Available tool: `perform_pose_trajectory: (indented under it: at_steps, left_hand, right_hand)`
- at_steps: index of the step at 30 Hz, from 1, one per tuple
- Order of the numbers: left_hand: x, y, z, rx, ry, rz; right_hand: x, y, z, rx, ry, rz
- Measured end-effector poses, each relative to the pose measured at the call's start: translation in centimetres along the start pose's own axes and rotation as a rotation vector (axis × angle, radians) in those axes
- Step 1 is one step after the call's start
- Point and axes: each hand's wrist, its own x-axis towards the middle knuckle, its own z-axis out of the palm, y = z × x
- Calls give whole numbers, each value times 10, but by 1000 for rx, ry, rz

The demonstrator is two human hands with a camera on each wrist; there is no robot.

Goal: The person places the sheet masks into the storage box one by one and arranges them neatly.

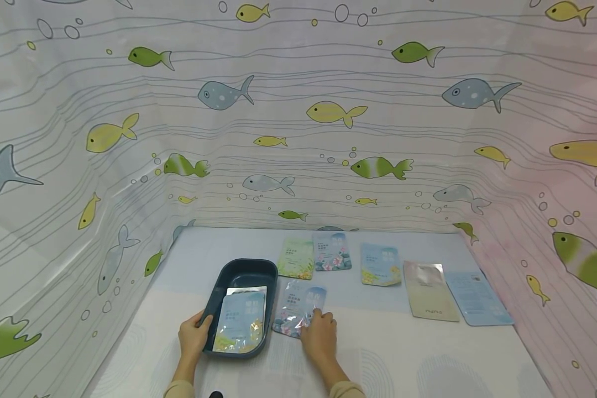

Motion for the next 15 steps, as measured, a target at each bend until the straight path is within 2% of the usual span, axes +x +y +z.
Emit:
perform_pose_trajectory:
  at_steps: [4,11,15]
  left_hand:
    - [0,0,0,-4,-6,-9]
    - [0,0,0,1,-4,-2]
    - [0,0,0,6,-6,-1]
  right_hand:
    - [-1,3,0,-12,-21,23]
    - [2,7,4,98,-35,53]
    - [6,10,6,119,-35,92]
